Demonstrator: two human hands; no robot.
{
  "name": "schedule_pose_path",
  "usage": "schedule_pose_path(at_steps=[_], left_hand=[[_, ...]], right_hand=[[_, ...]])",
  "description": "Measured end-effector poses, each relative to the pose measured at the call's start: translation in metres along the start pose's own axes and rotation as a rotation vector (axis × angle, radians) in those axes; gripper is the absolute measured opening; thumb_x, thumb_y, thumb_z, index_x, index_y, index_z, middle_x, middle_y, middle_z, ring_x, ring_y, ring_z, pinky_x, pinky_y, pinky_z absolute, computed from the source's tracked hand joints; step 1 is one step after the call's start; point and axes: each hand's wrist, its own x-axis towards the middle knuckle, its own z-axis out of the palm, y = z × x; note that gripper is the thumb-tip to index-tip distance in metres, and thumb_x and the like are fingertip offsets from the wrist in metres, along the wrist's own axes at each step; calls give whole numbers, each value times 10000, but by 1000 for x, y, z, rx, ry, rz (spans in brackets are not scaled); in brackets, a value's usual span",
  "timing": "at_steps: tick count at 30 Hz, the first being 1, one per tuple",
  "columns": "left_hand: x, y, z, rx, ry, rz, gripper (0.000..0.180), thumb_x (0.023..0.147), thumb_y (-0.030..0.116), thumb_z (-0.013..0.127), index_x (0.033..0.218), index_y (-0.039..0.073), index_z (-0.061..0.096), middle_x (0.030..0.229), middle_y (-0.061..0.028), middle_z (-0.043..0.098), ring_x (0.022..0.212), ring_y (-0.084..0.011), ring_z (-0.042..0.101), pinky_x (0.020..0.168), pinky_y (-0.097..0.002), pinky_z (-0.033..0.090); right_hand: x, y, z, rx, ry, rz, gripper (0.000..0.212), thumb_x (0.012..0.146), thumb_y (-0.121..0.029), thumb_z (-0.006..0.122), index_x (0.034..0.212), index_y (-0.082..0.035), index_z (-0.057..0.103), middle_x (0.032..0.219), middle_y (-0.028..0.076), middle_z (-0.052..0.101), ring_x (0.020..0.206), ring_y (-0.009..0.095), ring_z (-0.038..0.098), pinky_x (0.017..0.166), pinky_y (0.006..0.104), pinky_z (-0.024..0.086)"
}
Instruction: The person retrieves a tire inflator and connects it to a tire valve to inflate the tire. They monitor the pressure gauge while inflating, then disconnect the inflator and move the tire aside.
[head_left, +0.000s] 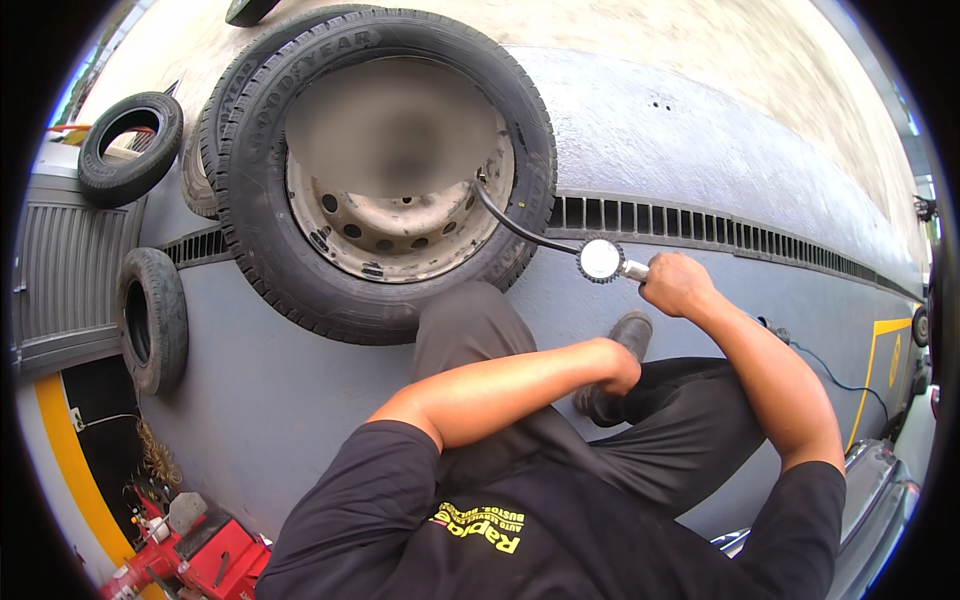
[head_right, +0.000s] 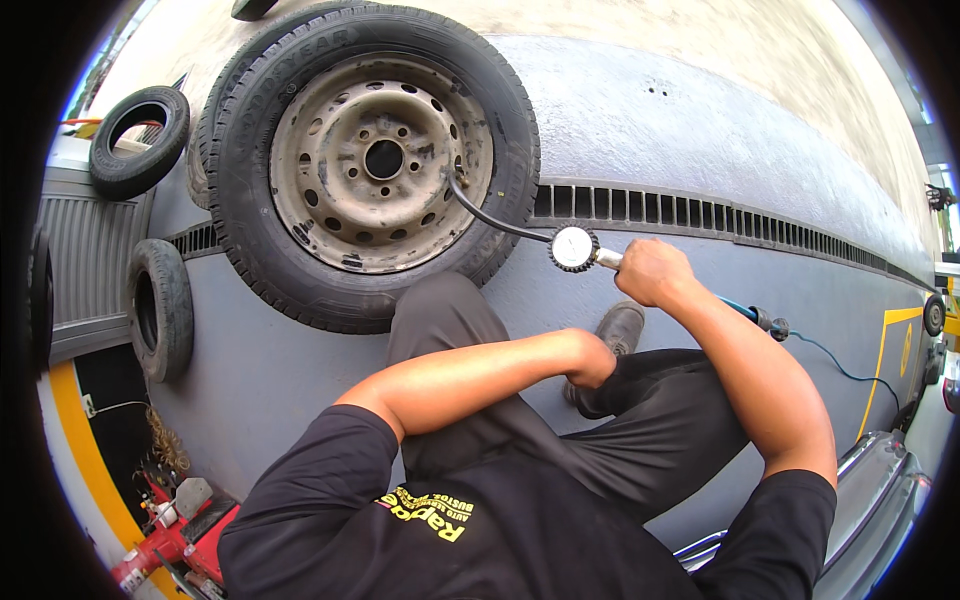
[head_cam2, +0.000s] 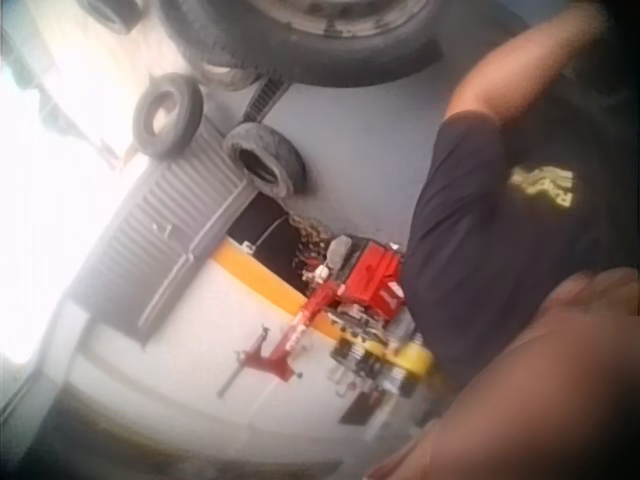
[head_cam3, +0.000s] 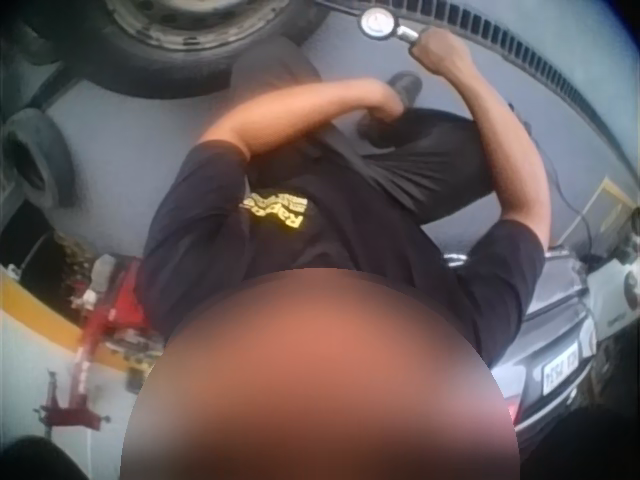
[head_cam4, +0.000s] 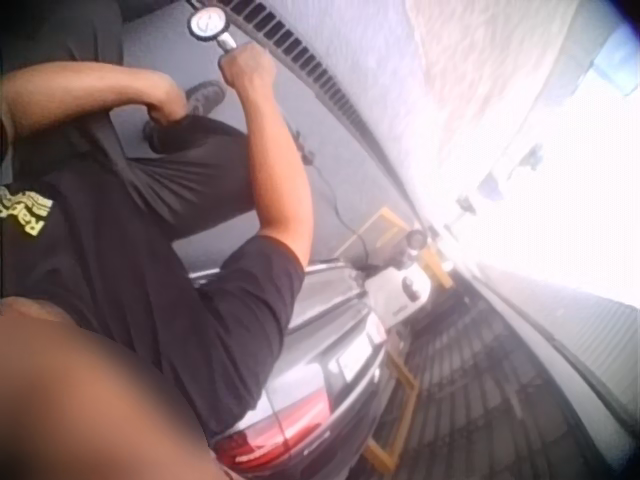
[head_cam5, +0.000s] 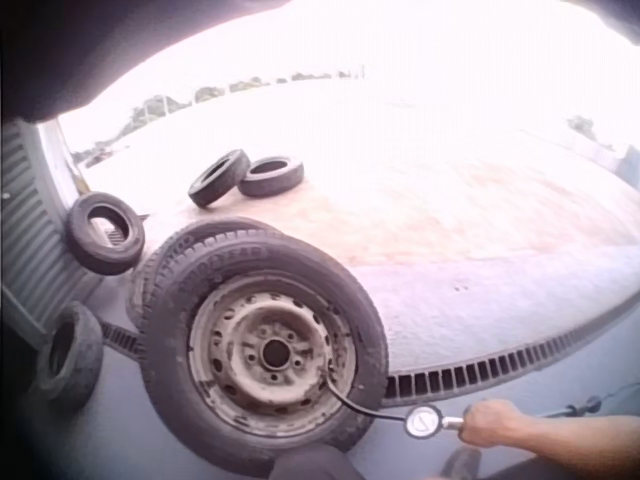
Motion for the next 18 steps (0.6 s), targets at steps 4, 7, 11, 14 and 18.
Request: schedule_pose_path(at_steps=[4,7,11,14,18], left_hand=[[3,1,1,27,-17,-35,276,831,121,611,1069,45,729,1058,-181,717,977,-341,677,838,-457,514],[4,1,2,3,-10,-30,267,830,112,610,1055,36,732,1057,-184,718,978,-340,678,833,-460,516],[5,1,2,27,-18,-16,257,825,109,613,1035,29,737,1056,-186,718,978,-340,679,832,-462,517],[4,1,2,24,-16,-19,247,815,109,614,1013,25,735,1051,-199,714,981,-346,678,831,-460,518],[5,2,2,27,-30,-35,232,797,102,616,985,20,726,1046,-223,706,990,-359,675,829,-458,517]], right_hand=[[-1,-1,-1,-4,-3,5,289,813,-173,553,921,28,732,965,253,708,941,389,694,837,455,545],[-1,-2,-2,-6,-4,10,290,819,-175,552,925,26,732,966,252,709,943,388,694,838,455,545],[-2,-2,-1,-19,9,12,290,825,-176,549,929,24,733,967,251,709,942,389,694,836,458,545],[-2,-2,-1,-6,6,21,291,827,-178,549,930,23,733,969,251,709,940,391,694,835,460,545],[0,-1,-1,-8,-1,14,291,825,-181,556,934,22,733,973,249,710,940,390,695,836,459,546]])
